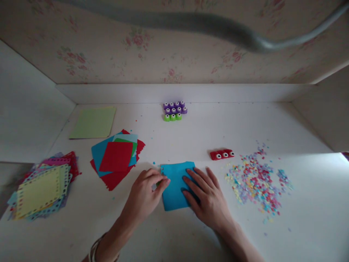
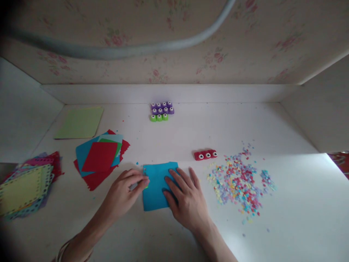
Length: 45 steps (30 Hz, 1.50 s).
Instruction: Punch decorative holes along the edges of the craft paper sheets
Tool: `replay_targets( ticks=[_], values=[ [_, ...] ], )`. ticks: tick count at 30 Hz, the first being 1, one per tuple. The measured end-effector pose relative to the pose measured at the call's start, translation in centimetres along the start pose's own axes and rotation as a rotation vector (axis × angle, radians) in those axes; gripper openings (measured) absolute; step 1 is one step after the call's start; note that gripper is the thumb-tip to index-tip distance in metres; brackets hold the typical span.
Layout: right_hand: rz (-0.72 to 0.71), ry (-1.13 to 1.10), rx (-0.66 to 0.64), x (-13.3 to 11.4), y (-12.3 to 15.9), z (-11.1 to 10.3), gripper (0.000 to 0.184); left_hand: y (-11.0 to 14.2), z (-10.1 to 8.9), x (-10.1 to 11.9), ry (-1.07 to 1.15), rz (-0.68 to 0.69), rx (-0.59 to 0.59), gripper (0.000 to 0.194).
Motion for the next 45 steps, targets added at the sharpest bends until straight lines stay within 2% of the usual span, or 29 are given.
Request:
replay_targets(
  ticks=[3,11,17,21,24,27,33,37,41,43,45],
  values=[
    [0.004,-0.012,-0.007,0.0,0.0,-0.1,0.04,-0.3,0.0,0.1,0.016,-0.001,-0.015,0.021],
    [0.012,-0.016,-0.014,0.0,0.0,0.0,0.041,-1.0,0.4,0.2,-0.032,-0.006,-0.049,0.029],
    [-0.001,0.007,-0.004,0.1,0.0,0.1,0.04,-0.3,-0.4,0.0,0.034,0.012,-0.114,0.024],
    [0.004,0.011,0.008,-0.1,0.0,0.0,0.04,1.0,-1.4,-0.9,-0.018,0.026,-0.057,0.025],
    [0.011,0.008,0.01,-0.2,-0.1,-0.1,0.038,2.1,-1.7,-1.9,-0.116,0.115,-0.03,0.039],
    [0.014,0.0,0.019,-0.2,-0.1,-0.1,0.037,2.7,-2.0,-3.3,-0.133,0.144,0.016,0.03],
    [0.014,-0.029,0.075,0.0,0.1,-0.3,0.037,3.4,-3.0,-5.4,-0.06,0.095,0.121,0.028],
    [0.035,-0.167,0.22,-1.7,-0.2,-1.7,0.039,4.6,-3.1,-3.7,-0.016,0.145,0.106,0.033],
    [-0.017,-0.487,0.178,-4.9,-1.4,-2.4,0.045,5.6,-2.0,-0.4,0.038,0.228,-0.018,0.04],
    [-0.013,-0.557,0.185,-5.8,-1.8,-2.6,0.039,5.7,-1.6,0.7,0.077,0.239,-0.035,0.041],
    [0.054,-0.577,0.226,-5.8,-1.7,-2.7,0.032,5.7,-1.3,1.2,0.107,0.246,-0.03,0.039]
  ],
)
Point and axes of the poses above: each hand's wrist, its own y-axis away from the middle knuckle, its own z-axis out of the palm, x = y × z, the point moved 4 cm from there along -y, towards the middle knuckle, and after that the axes turned 14 degrees about -z, right-handed, at the moved point
